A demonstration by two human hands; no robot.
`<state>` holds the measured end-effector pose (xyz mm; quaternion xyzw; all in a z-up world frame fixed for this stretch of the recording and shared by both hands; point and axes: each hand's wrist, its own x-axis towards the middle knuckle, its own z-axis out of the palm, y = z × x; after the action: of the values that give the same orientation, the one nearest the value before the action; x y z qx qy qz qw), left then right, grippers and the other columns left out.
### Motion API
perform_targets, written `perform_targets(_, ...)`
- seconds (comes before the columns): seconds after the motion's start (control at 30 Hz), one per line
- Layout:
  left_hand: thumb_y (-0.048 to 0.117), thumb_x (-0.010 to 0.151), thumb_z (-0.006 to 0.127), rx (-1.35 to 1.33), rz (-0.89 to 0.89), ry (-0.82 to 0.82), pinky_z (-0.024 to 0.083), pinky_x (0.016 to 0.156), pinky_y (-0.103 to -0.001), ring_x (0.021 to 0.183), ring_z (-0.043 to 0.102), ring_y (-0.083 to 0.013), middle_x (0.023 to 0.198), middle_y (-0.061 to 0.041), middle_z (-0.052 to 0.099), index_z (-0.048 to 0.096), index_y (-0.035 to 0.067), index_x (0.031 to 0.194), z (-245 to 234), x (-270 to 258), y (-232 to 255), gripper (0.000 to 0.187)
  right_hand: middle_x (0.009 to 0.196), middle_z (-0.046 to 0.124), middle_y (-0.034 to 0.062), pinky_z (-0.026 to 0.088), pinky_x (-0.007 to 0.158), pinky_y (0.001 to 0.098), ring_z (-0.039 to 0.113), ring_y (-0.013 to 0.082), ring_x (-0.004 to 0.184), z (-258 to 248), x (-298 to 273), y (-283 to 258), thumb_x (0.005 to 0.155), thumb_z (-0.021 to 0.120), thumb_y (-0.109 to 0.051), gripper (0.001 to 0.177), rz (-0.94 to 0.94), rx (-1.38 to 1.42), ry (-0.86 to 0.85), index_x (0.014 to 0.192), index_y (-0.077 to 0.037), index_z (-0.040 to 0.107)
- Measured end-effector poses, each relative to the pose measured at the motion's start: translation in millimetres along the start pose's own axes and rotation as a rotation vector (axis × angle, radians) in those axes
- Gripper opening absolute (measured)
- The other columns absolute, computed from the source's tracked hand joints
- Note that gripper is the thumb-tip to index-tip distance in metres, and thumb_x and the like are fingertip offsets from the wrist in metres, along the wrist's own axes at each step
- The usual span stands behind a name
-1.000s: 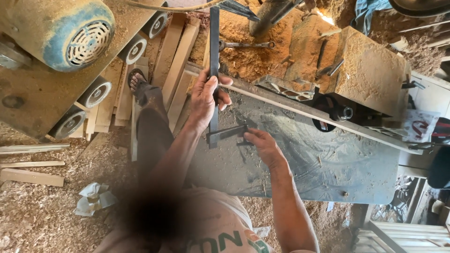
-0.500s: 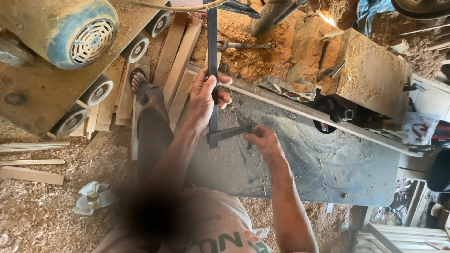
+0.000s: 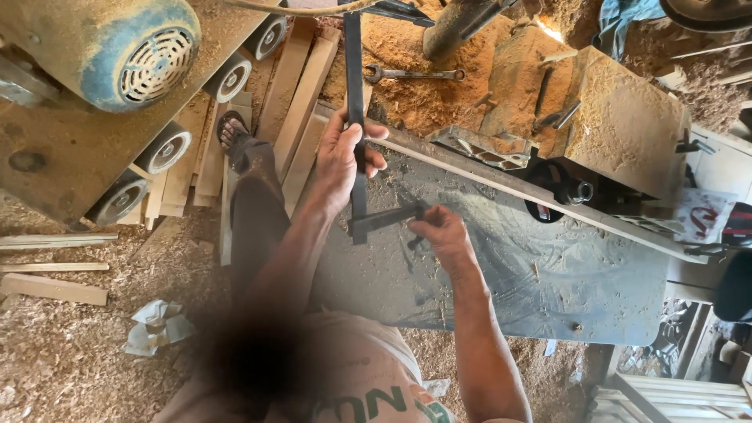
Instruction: Feeding a wooden plank through a table saw and performing machine adjustments using a wrench and a square.
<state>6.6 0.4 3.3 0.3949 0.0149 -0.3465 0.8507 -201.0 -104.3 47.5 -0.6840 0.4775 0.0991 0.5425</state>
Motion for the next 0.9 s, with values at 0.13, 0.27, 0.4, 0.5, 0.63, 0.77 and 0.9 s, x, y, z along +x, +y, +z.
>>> perform_targets(0.13, 0.016, 0.105, 0.043, 0.078, -0.086, 0.096, 0.048, 0.033, -0.025, 0.050, 0.069, -0.0226, 0.089, -0.021, 0.074, 0.049, 0.007, 0.129, 15, 2, 7, 0.027, 0.095, 0.073, 0.0047, 0.049, 0.093, 0.0418, 0.070, 0.0230, 0.100, 4, 4, 12, 0.076, 0.089, -0.036, 0.035, -0.095, -0.144, 0.137, 0.100, -0.016, 0.072)
perform_targets(0.27, 0.021, 0.110, 0.044, 0.069, 0.001, 0.215, 0.042, 0.028, -0.025, 0.041, 0.063, -0.0199, 0.074, -0.018, 0.071, 0.053, 0.007, 0.125, 11, 14, -16, 0.022, 0.101, 0.074, 0.0061, 0.034, 0.107, 0.0528, 0.069, 0.0289, 0.110, -5, 7, 13, 0.094, 0.074, -0.052, 0.037, -0.372, -0.532, 0.341, 0.103, -0.016, 0.070)
perform_targets(0.4, 0.021, 0.109, 0.043, 0.008, 0.035, 0.227, 0.039, 0.028, -0.024, 0.038, 0.059, -0.0189, 0.070, -0.017, 0.069, 0.052, 0.008, 0.120, 18, 9, -9, 0.019, 0.079, 0.069, 0.0119, 0.051, 0.085, 0.0476, 0.071, 0.0343, 0.085, 8, -6, 17, 0.099, 0.071, -0.033, 0.024, -0.514, -0.471, 0.361, 0.086, -0.013, 0.070)
perform_targets(0.5, 0.021, 0.110, 0.041, -0.058, 0.029, 0.229, 0.040, 0.028, -0.025, 0.040, 0.060, -0.0189, 0.070, -0.016, 0.068, 0.052, 0.008, 0.120, 25, 7, -5, 0.019, 0.085, 0.077, 0.0119, 0.057, 0.082, 0.0455, 0.075, 0.0250, 0.085, 30, -50, -24, 0.099, 0.065, -0.048, 0.036, -0.139, -0.209, -0.057, 0.104, -0.013, 0.076)
perform_targets(0.63, 0.021, 0.110, 0.037, -0.079, 0.036, 0.238, 0.041, 0.030, -0.025, 0.042, 0.059, -0.0194, 0.071, -0.018, 0.066, 0.049, 0.007, 0.120, 36, 4, 6, 0.021, 0.090, 0.072, 0.0130, 0.057, 0.081, 0.0401, 0.070, 0.0226, 0.083, 49, -60, -46, 0.102, 0.062, -0.033, 0.031, -0.068, 0.307, -0.094, 0.108, -0.003, 0.071)
perform_targets(0.77, 0.019, 0.111, 0.038, -0.081, 0.059, 0.228, 0.041, 0.030, -0.022, 0.042, 0.059, -0.0166, 0.069, -0.015, 0.066, 0.049, 0.008, 0.120, 40, -1, 11, 0.018, 0.086, 0.065, 0.0122, 0.055, 0.082, 0.0425, 0.065, 0.0221, 0.080, 60, -57, -61, 0.097, 0.071, -0.025, 0.027, 0.046, 0.564, -0.069, 0.099, 0.001, 0.065)
perform_targets(0.9, 0.022, 0.111, 0.039, -0.036, 0.061, 0.206, 0.042, 0.029, -0.022, 0.042, 0.061, -0.0155, 0.069, -0.013, 0.067, 0.051, 0.010, 0.121, 36, -2, 1, 0.019, 0.081, 0.065, 0.0086, 0.056, 0.075, 0.0391, 0.066, 0.0193, 0.077, 73, -47, -42, 0.101, 0.068, -0.025, 0.023, -0.057, 0.489, -0.044, 0.094, -0.004, 0.065)
